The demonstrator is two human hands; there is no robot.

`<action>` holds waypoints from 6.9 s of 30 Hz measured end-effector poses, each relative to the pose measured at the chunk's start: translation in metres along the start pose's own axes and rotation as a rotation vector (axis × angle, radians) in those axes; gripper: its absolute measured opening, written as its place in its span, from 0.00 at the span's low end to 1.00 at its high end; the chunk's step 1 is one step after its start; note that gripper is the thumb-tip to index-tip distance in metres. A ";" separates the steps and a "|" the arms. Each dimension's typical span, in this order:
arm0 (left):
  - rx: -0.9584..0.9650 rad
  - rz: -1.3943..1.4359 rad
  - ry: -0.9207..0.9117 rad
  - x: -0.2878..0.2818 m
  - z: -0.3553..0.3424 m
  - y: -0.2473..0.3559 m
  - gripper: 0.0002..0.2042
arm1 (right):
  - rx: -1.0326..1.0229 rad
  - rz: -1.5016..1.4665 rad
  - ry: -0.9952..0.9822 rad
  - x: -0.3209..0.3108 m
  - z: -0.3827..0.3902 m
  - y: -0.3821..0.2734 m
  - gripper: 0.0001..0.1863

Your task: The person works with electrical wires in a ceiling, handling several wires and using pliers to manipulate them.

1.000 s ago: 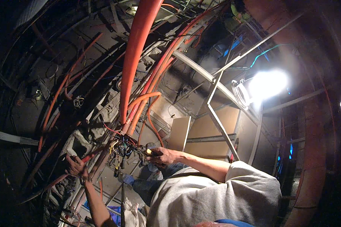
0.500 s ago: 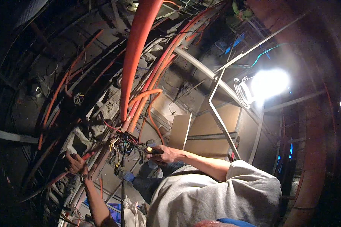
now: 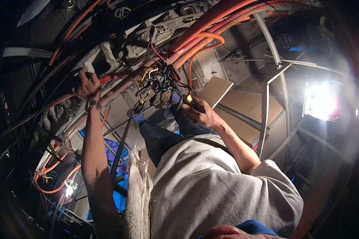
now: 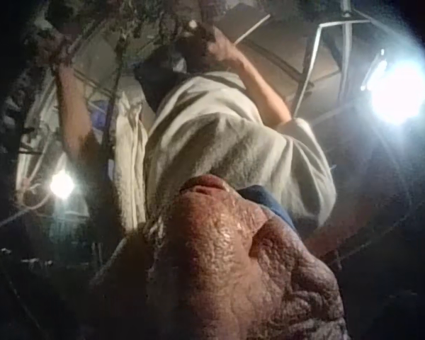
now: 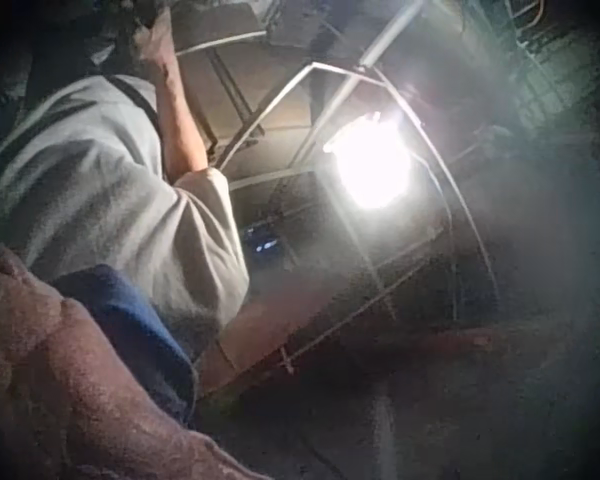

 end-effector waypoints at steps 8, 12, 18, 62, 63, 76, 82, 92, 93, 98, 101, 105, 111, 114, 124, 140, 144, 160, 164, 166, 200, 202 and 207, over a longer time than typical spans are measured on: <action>-0.030 -0.066 -0.183 -0.018 -0.005 0.008 0.28 | 0.037 -0.048 -0.105 0.000 0.006 -0.003 0.21; 0.016 -0.053 -0.026 -0.016 -0.003 0.006 0.26 | 0.054 -0.018 -0.114 -0.002 0.007 -0.007 0.20; 0.009 -0.033 0.017 -0.026 -0.004 0.011 0.25 | 0.064 -0.010 -0.137 -0.007 0.004 -0.008 0.20; 0.107 -0.107 -0.026 0.017 0.007 -0.017 0.27 | 0.161 -0.154 -0.163 -0.009 -0.002 0.002 0.17; 0.102 0.016 -0.077 0.002 0.004 0.012 0.28 | 0.143 -0.157 -0.097 -0.018 0.000 0.004 0.17; 0.056 0.042 -0.179 -0.010 -0.005 -0.011 0.28 | 0.109 -0.076 -0.174 -0.011 -0.006 0.009 0.16; 0.044 0.131 0.104 0.020 0.005 -0.046 0.28 | 0.150 -0.008 -0.037 -0.014 -0.002 0.003 0.34; -0.005 0.009 -0.089 -0.012 0.003 -0.004 0.30 | 0.053 0.044 -0.113 -0.011 0.005 0.000 0.26; 0.002 0.041 -0.057 -0.012 0.000 -0.003 0.31 | 0.001 0.077 -0.117 -0.008 0.006 -0.004 0.23; 0.053 -0.019 -0.110 -0.012 -0.001 0.001 0.29 | -0.124 -0.111 -0.036 -0.017 0.006 -0.002 0.20; -0.012 -0.034 -0.155 -0.001 0.000 -0.004 0.28 | 0.017 -0.257 -0.009 -0.015 0.009 0.003 0.19; 0.025 -0.032 -0.023 -0.017 -0.003 0.011 0.28 | 0.020 -0.217 -0.112 -0.010 0.013 -0.002 0.18; 0.022 0.148 -0.063 -0.010 -0.002 0.004 0.26 | -0.105 -0.048 -0.107 -0.010 0.005 0.001 0.17; 0.031 0.146 -0.017 -0.007 -0.003 0.001 0.27 | -0.003 0.050 -0.025 -0.008 0.018 -0.016 0.22; 0.011 -0.039 -0.048 -0.012 0.005 0.010 0.27 | 0.035 0.030 -0.179 -0.012 0.007 0.020 0.18; -0.012 0.098 -0.354 -0.041 -0.008 0.021 0.31 | 0.087 0.004 -0.123 -0.010 0.010 0.004 0.16; 0.029 -0.169 -0.145 -0.041 -0.003 0.015 0.29 | 0.099 -0.148 -0.186 -0.004 0.010 0.008 0.16; 0.065 0.010 0.048 -0.030 -0.002 0.012 0.26 | 0.176 -0.157 -0.057 -0.010 0.006 0.029 0.29; -0.075 -0.045 -0.342 -0.037 -0.006 0.020 0.30 | 0.083 -0.069 -0.002 -0.020 0.005 0.021 0.35; -0.082 -0.039 -0.370 -0.043 -0.007 0.019 0.30 | 0.101 -0.045 0.017 -0.021 0.008 0.015 0.34; 0.078 -0.019 0.275 0.001 0.002 0.006 0.32 | -0.172 0.363 -0.301 -0.024 -0.005 -0.013 0.18; 0.081 -0.025 0.185 -0.028 -0.003 0.022 0.33 | -0.181 0.328 -0.276 -0.024 -0.005 -0.003 0.17; 0.088 -0.006 0.134 -0.051 -0.002 0.027 0.34 | -0.039 0.045 -0.018 -0.011 0.003 0.005 0.22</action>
Point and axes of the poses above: each hand's wrist, its own z-axis away from the middle knuckle, its own x-axis out of the palm, y = z × x, the point moved 6 cm from there along -z, towards the middle knuckle, and after that the axes turned 15 degrees about -z, right-handed, at the moved point
